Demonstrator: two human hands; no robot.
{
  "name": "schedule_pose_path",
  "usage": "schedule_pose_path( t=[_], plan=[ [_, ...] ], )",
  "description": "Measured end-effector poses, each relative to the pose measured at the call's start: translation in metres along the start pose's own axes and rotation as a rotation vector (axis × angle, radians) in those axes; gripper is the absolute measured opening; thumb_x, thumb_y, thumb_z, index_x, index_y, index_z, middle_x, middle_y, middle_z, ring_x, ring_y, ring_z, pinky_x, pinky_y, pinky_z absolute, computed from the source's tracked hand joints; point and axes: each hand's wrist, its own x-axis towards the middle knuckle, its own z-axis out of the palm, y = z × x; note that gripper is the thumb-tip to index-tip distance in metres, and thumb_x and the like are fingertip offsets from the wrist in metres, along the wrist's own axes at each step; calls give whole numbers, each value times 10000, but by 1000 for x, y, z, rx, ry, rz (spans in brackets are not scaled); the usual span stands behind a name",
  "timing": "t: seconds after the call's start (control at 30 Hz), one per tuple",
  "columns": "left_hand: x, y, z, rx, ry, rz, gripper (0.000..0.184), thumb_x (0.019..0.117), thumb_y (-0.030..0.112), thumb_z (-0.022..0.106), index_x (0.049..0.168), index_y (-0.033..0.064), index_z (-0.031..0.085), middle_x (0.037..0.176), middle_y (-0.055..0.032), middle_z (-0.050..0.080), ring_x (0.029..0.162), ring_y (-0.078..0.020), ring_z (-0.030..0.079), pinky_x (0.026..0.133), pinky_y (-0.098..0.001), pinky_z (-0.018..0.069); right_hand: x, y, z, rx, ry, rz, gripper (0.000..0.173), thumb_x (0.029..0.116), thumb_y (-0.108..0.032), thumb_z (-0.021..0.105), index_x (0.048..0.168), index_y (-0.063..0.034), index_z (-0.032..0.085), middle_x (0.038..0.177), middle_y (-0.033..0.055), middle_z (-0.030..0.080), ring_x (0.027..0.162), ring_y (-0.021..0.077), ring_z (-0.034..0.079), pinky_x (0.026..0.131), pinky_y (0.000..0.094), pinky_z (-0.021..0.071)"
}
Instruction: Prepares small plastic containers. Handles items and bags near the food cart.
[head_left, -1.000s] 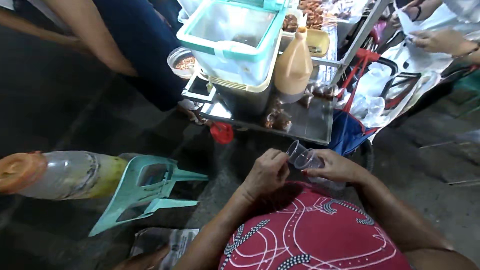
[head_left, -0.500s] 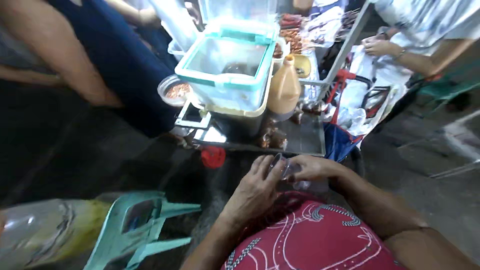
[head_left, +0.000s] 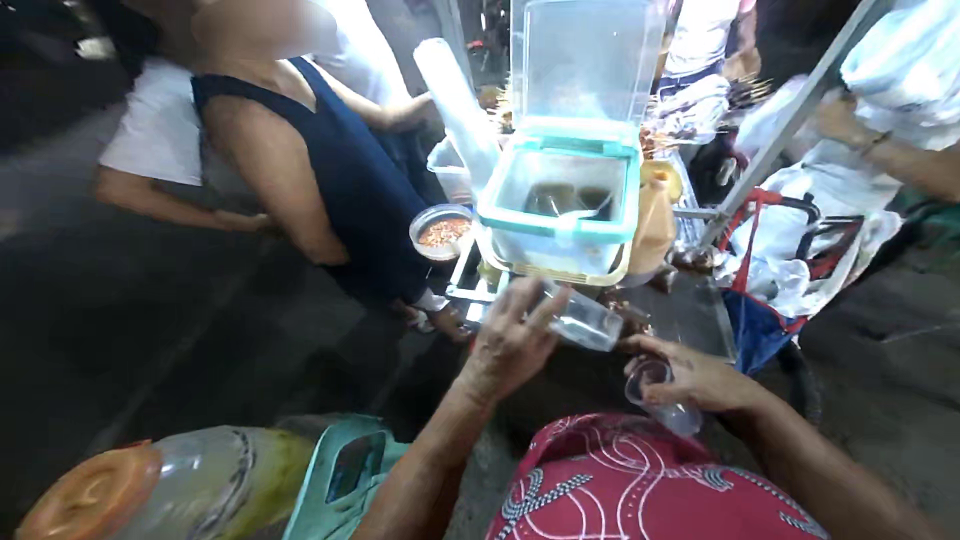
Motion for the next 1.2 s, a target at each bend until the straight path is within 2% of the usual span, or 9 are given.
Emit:
schedule_pose_path(
  t=[0.17,0.3,0.5,0.7,0.83,0.9,1.0,1.13,1.2],
  plan=[
    [39,-84,-27,-329,323,-395,732,877,190,811,1481,-25,457,1445,-217,548,1254,-234,620,1032,-383,549,-17,20,12,140,88,-116,1016,705,-566,883,1505,-115,449,1236,-5,664,1016,61,675,871,246,593],
    [86,-141,-11,-721,475,-558,720,913,131,730,1496,-57,351,1328,-196,607,1150,-199,660,973,-372,581,-25,27,22,278,182,-160,1028,701,-423,928,1527,-107,405,1227,19,675,1006,133,704,867,301,622],
    [112,-197,33,-784,299,-613,735,899,75,747,1511,-47,358,1321,-231,615,1138,-227,661,987,-375,557,-28,30,45,352,207,-140,1031,705,-421,929,1518,-77,397,1247,48,703,1005,189,733,873,373,638],
    [102,-215,43,-756,124,-655,785,838,-7,738,1533,-17,373,1403,-240,581,1236,-274,626,1044,-425,527,-36,28,53,228,243,-79,828,755,-511,870,1398,-80,579,1101,16,764,981,159,745,869,346,635],
    [75,-203,26,-686,181,-658,979,812,119,825,1603,37,255,1457,-264,513,1235,-321,608,986,-466,548,-38,26,55,170,232,-46,825,746,-516,874,1388,-89,581,1065,-16,759,951,103,729,851,292,621],
    [52,-167,9,-545,277,-612,771,895,145,772,1541,2,375,1428,-265,538,1228,-337,610,987,-477,545,-37,25,55,99,231,-14,810,751,-528,863,1371,-82,590,1027,-42,756,920,64,718,830,262,608],
    [14,-84,4,-599,361,-381,271,930,104,651,1133,-74,646,1051,-170,688,942,-190,679,841,-360,583,-24,19,57,-14,306,23,727,764,-440,856,1330,-56,611,967,-61,732,864,31,694,789,235,597],
    [-21,6,18,-822,-312,3,216,964,141,648,1092,2,753,1039,-147,730,1039,-252,683,947,-387,551,0,-3,63,-177,343,85,671,772,-413,823,1287,-32,623,982,-24,713,849,20,673,784,237,588],
    [-31,26,34,-911,-410,65,175,927,59,637,1011,-43,752,942,-187,725,958,-297,699,891,-411,559,6,-6,59,-241,299,118,692,748,-393,829,1297,-31,614,1013,17,714,870,42,677,801,258,589]
  ],
)
